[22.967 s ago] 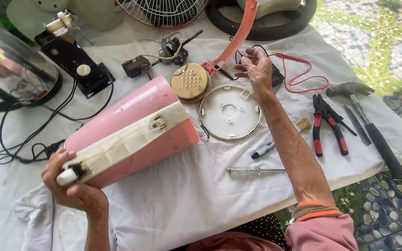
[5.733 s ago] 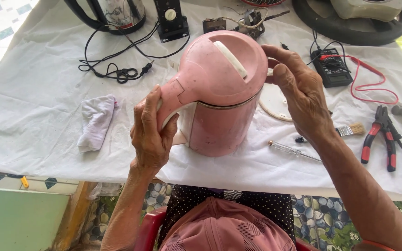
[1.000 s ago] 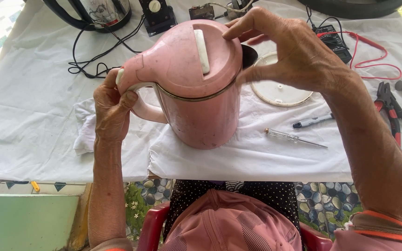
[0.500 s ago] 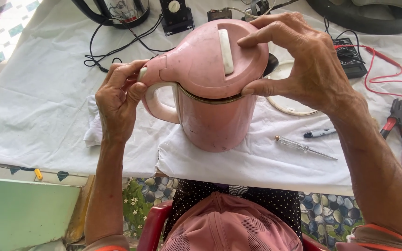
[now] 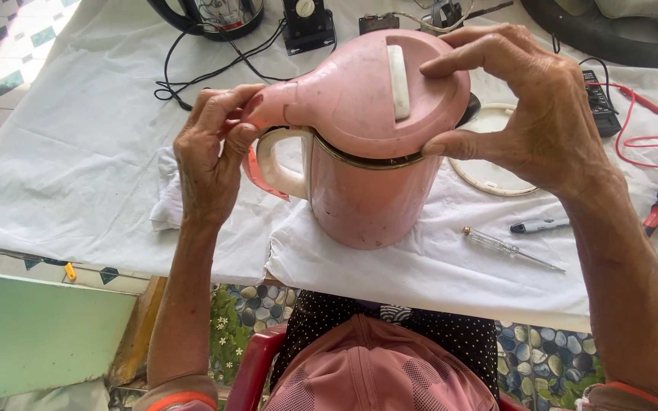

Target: The person cleans the interior of a pink electric kettle with a brush, then reassembles the kettle by attaching the lid and handle. The person uses a brush to clean the kettle's interior and then secures the lid and handle back onto the kettle body.

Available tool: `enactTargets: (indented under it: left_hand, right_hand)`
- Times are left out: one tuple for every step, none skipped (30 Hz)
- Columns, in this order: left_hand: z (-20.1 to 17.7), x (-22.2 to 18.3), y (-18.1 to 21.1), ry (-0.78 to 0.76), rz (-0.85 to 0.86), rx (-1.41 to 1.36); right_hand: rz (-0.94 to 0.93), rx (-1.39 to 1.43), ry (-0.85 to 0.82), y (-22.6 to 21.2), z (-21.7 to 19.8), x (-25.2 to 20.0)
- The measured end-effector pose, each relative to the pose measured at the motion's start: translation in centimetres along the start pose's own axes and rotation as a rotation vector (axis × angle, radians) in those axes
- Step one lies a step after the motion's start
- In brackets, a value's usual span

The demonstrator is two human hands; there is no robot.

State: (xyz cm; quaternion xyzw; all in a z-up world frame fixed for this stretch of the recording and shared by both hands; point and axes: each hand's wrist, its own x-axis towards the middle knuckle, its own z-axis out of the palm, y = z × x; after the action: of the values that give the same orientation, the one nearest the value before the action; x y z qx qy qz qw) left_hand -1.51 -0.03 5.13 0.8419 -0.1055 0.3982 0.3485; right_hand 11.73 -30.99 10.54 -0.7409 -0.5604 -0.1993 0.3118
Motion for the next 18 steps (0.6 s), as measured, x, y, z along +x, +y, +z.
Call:
enactTargets:
  left_hand:
    - [0.1, -0.1, 0.0, -0.006, -0.015, -0.029]
    - [0.2, -0.2, -0.1, -0.012, -0.030, -0.058]
    - [0.1, -0.1, -0.1, -0.009, -0.035, -0.057]
    - [0.1, 0.0, 0.0, -0.015, -0.032, -0.060]
    - [0.0, -0.1, 0.0, -0.024, -0.034, -0.061]
    - [0.0, -0.3, 0.1, -0.024, -0.042, -0.059]
    - [0.0, -0.3, 0.0, -0.021, -0.045, -0.071]
    - [-0.1, -0.3, 0.1, -0.019, -0.048, -0.083]
    - [-0.2, -0.2, 0.2, -0.019, -0.050, -0.082]
    - [-0.3, -0.1, 0.3, -0.028, -0.052, -0.077]
    - [-0.4, 0.0, 0.4, -0.036, -0.053, -0.072]
    - [-0.3, 0.0, 0.2, -0.035, -0.054, -0.072]
    - [-0.3, 0.0, 0.1, -0.034, -0.056, -0.084]
    - [-0.2, -0.1, 0.0, -0.034, -0.057, -0.095]
    - [-0.2, -0.1, -0.1, -0.032, -0.055, -0.094]
    - [-0.1, -0.1, -0.2, -0.035, -0.073, -0.118]
    - [-0.1, -0.3, -0.3, -0.038, -0.094, -0.142]
    - [0.0, -0.5, -0.2, -0.037, -0.095, -0.141]
  right_hand:
    - [0.018, 0.008, -0.005, 0.0, 0.1, -0.1]
    - [0.037, 0.015, -0.010, 0.1, 0.2, -0.3]
    - [0.035, 0.018, -0.014, 0.2, 0.2, -0.3]
    - [0.036, 0.021, -0.019, 0.3, 0.3, -0.3]
    - [0.038, 0.029, -0.025, 0.4, 0.4, -0.4]
    - [0.039, 0.035, -0.030, 0.4, 0.5, -0.5]
    - [0.042, 0.032, -0.028, 0.4, 0.6, -0.6]
    - [0.046, 0.030, -0.026, 0.4, 0.7, -0.6]
    - [0.047, 0.031, -0.027, 0.4, 0.9, -0.7]
    - [0.039, 0.022, -0.012, 0.4, 1.0, -0.8]
    - [0.029, 0.012, 0.002, 0.5, 1.1, -0.9]
    - [0.029, 0.012, 0.001, 0.3, 1.0, -0.8]
    - [0.044, 0.015, -0.002, 0.1, 0.9, -0.8]
    - [0.058, 0.019, -0.006, -0.1, 0.9, -0.7]
    - [0.056, 0.018, -0.005, -0.1, 0.8, -0.7]
    - [0.047, 0.018, -0.007, -0.1, 0.8, -0.6]
    - [0.040, 0.020, -0.011, -0.1, 0.8, -0.6]
    - [0.039, 0.020, -0.013, -0.2, 0.8, -0.7]
